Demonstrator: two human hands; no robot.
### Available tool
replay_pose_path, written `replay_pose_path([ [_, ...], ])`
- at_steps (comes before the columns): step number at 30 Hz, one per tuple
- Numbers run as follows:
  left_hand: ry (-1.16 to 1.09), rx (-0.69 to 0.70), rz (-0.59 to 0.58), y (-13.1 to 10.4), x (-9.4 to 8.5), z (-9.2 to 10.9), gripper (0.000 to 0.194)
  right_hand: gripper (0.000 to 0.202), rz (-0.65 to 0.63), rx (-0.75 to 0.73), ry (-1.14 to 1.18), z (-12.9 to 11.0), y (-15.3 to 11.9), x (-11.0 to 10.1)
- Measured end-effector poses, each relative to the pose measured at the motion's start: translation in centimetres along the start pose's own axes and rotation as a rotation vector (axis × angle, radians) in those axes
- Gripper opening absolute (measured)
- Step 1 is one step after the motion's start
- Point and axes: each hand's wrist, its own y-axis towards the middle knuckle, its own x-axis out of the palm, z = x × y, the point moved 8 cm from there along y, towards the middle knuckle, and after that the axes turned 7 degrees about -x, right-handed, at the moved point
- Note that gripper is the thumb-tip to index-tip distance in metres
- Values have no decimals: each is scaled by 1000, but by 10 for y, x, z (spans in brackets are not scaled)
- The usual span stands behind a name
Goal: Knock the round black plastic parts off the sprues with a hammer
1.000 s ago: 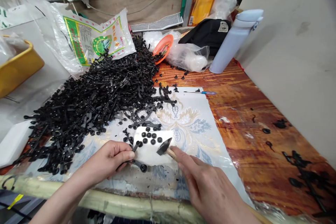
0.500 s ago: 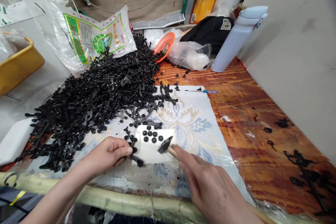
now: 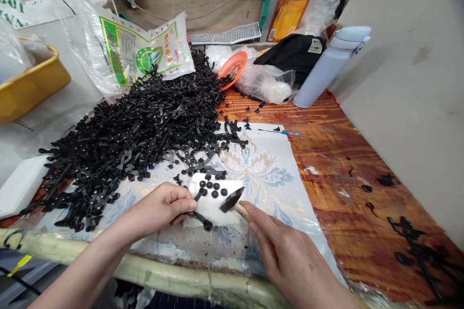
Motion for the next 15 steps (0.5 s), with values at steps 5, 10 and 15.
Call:
replay_pose_path([
  [5, 45, 32, -16, 10, 0, 6, 35, 47, 11, 18, 10, 0, 0, 0],
  [10, 14, 7, -2, 7, -6, 1, 33, 46, 18, 37, 27, 1, -1, 0],
  [15, -35, -6, -16, 6, -7, -1, 31, 45, 23, 33, 27, 1, -1, 1],
])
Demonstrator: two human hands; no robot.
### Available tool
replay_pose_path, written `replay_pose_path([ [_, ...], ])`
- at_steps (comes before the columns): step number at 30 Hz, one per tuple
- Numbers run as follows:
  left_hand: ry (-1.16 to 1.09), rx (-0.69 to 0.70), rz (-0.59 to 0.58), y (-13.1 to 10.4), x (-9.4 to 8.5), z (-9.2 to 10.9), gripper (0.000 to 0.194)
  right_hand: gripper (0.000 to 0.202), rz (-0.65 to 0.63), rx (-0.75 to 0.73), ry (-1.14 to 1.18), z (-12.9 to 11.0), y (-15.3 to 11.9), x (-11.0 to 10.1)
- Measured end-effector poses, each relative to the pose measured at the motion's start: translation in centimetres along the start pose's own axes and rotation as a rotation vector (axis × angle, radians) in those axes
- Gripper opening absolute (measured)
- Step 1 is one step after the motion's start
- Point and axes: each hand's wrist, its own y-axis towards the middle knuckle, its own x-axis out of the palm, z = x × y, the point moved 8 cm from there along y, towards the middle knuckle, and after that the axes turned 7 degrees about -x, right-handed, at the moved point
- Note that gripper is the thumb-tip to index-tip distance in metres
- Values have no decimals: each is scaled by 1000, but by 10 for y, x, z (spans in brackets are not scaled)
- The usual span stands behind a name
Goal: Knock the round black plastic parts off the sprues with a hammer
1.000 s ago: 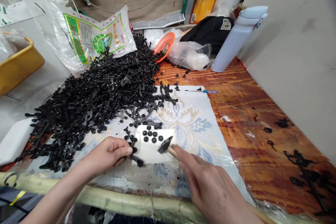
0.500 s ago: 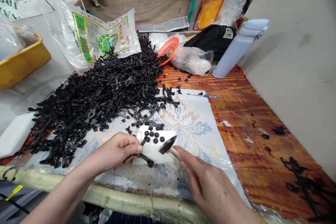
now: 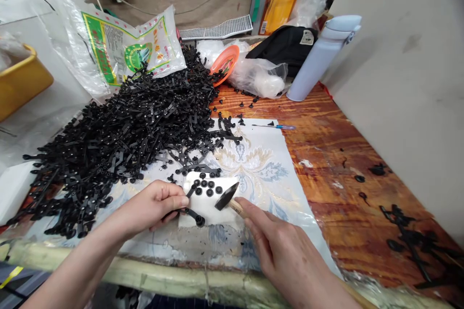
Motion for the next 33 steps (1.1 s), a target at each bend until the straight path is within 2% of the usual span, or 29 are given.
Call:
replay_pose_path([
  [8, 36, -34, -22, 2, 5, 1, 33, 46, -13, 4, 1, 0, 1, 1],
  [15, 50, -88, 6, 4, 2, -4, 33, 47, -18, 3, 5, -2, 1, -1],
  [22, 67, -122, -25, 6, 3, -6, 35, 47, -51, 24, 9, 2, -1, 2],
  [28, 137, -141, -4, 6, 3, -2, 36, 45, 30, -102, -3, -19, 9, -19],
  [31, 162, -73, 33, 7, 1, 5, 37, 44, 85, -127, 11, -30, 23, -31],
  [33, 184, -28, 33, 7, 1, 9, 38, 44, 66, -131, -22, -33, 33, -32],
])
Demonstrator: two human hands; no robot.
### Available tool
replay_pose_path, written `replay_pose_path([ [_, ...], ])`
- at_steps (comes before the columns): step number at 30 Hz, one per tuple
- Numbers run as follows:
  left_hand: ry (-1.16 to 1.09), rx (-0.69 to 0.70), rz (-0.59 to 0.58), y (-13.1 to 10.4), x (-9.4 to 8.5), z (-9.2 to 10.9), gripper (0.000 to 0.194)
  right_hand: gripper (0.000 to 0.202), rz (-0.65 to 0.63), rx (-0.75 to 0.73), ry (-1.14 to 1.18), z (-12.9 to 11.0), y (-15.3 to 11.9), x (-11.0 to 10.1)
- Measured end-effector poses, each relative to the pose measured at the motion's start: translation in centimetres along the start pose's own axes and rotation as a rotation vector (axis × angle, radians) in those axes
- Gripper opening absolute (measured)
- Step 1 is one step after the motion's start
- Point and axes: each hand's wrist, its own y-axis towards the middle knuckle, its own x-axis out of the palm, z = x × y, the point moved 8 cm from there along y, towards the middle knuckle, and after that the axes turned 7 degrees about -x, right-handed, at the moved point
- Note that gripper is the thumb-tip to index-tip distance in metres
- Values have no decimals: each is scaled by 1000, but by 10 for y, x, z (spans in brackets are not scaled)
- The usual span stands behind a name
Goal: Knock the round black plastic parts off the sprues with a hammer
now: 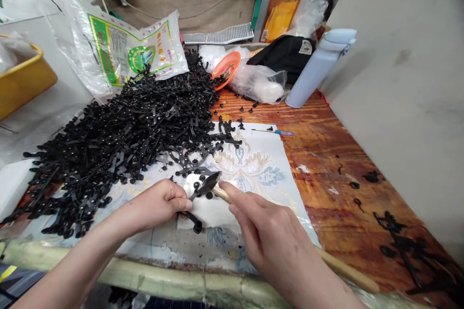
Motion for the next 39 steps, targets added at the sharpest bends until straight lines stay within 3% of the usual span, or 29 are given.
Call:
replay_pose_path([
  [2, 18, 18, 1, 0, 0, 1, 39, 44, -7, -29, -10, -2, 7, 0],
  [7, 55, 49, 20, 1, -2, 2, 36, 49, 168, -143, 89, -6, 9, -8],
  [12, 83, 53, 14, 1, -3, 1, 30, 44, -103, -92, -20, 2, 13, 16],
  [16, 98, 64, -8, 2, -3, 1, 30, 44, 53, -133, 58, -4, 14, -3],
  [18, 105, 64, -14, 4, -3, 1, 30, 45, 33, -141, 37, -6, 13, 1],
  [22, 101, 66, -28, 5, -3, 1, 30, 43, -135, -64, 7, 0, 15, 23],
  [28, 29, 54, -63, 3, -2, -2, 29, 36, 23, 41, 295, 17, 21, 4],
  [31, -64, 16, -97, 1, -1, -10, 33, 37, 18, 100, 336, 26, 14, 5],
  [35, -178, 69, -120, -2, -2, -11, 36, 37, 6, 139, 309, 33, 3, 10],
  [39, -176, 72, -137, -2, 1, -10, 36, 40, 0, 142, 281, 35, 0, 13],
])
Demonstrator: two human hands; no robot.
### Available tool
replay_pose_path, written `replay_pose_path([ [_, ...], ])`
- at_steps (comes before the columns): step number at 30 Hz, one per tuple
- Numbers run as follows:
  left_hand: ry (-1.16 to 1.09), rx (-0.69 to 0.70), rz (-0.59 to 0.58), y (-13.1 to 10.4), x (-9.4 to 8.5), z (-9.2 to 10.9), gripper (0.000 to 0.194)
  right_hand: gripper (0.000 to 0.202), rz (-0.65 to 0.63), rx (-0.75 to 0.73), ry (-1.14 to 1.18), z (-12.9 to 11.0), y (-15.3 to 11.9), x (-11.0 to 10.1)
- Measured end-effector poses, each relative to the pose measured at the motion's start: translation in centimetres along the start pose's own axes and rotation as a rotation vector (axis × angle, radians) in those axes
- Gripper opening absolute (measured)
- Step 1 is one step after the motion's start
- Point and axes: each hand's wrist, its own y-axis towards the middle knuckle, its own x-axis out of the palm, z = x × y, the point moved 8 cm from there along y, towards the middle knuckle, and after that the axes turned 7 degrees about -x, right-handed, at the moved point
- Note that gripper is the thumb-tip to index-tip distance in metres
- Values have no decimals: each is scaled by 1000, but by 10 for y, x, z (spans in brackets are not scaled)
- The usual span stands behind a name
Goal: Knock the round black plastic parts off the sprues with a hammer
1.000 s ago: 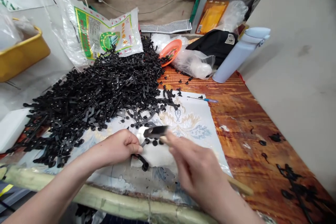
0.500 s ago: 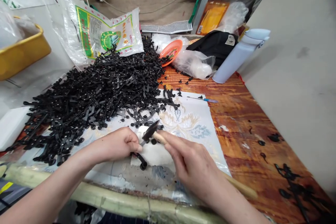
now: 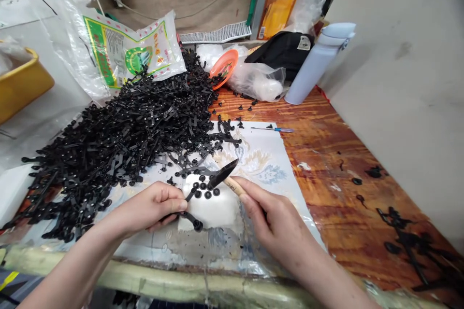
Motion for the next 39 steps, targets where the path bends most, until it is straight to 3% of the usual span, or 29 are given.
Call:
replay_pose_path([
  [13, 143, -149, 81, 3, 1, -1, 35, 40, 8, -80, -139, -11, -2, 4],
  [20, 295, -58, 120, 7, -2, 12, 38, 43, 112, -284, -153, -37, 6, -6],
  [25, 452, -65, 180, 6, -8, 15, 33, 42, -90, -186, -271, -30, 10, 10],
  [30, 498, -60, 153, 9, -9, 19, 31, 44, 95, -277, -155, -43, 6, -10],
  [35, 386, -61, 78, 7, -5, 19, 30, 40, 37, -197, -167, -24, 6, 3],
  [39, 211, -82, 1, 5, -1, 12, 36, 41, 105, -126, -150, -12, 12, -6],
])
